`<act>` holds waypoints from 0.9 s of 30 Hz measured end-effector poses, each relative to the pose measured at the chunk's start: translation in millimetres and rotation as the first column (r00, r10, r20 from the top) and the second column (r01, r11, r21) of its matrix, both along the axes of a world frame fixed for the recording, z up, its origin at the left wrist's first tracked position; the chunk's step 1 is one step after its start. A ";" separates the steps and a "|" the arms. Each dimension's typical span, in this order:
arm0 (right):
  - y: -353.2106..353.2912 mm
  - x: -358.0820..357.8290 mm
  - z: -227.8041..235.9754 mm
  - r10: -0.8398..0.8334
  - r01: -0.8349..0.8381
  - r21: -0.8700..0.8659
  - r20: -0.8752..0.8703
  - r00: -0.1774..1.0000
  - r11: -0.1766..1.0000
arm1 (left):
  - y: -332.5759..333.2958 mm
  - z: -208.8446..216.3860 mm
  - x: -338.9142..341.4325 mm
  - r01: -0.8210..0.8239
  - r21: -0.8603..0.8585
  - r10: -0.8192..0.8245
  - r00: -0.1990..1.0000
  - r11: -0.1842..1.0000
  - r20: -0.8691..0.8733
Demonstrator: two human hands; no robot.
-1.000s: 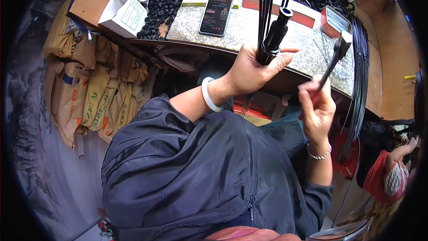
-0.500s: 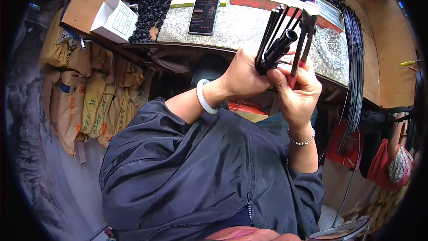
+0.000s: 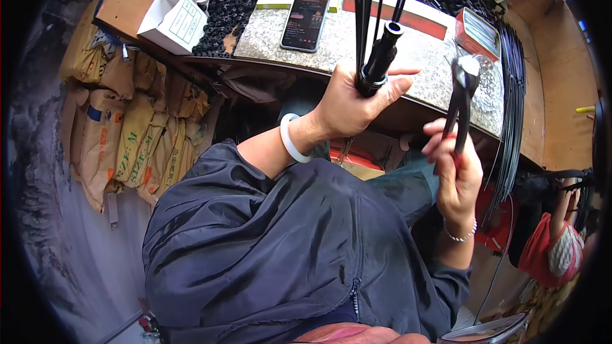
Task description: Assembling thin black rods and a cylindrical base component at a factory workstation.
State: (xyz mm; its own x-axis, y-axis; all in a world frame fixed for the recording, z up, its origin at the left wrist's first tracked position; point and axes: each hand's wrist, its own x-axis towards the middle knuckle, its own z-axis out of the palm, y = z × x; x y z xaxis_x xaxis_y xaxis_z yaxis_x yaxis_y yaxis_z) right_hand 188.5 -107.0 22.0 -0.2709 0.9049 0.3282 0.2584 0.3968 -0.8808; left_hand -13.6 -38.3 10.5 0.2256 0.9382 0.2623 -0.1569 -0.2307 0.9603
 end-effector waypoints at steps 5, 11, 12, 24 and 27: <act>-14.4 18.9 11.1 0.236 -0.203 -0.370 0.046 0.971 0.907 | 2.7 -4.9 -1.6 0.098 0.129 -0.093 0.995 0.987 -0.039; -11.7 34.1 24.7 0.299 -0.200 -0.404 0.198 0.933 0.893 | 1.4 -2.6 5.7 0.190 0.138 -0.192 0.981 0.972 0.004; -10.8 36.1 27.6 0.331 -0.215 -0.392 0.259 0.907 0.895 | 1.0 -2.7 5.9 0.209 0.107 -0.210 0.978 0.972 0.003; -17.4 29.5 1.5 0.259 -0.215 -0.417 0.053 0.964 0.883 | -1.4 -0.3 6.4 0.320 0.080 -0.323 0.946 0.944 0.030; -19.1 18.1 -18.9 0.254 -0.271 -0.383 -0.094 0.963 0.883 | 1.8 -3.4 4.6 0.305 0.252 -0.310 0.950 0.918 -0.021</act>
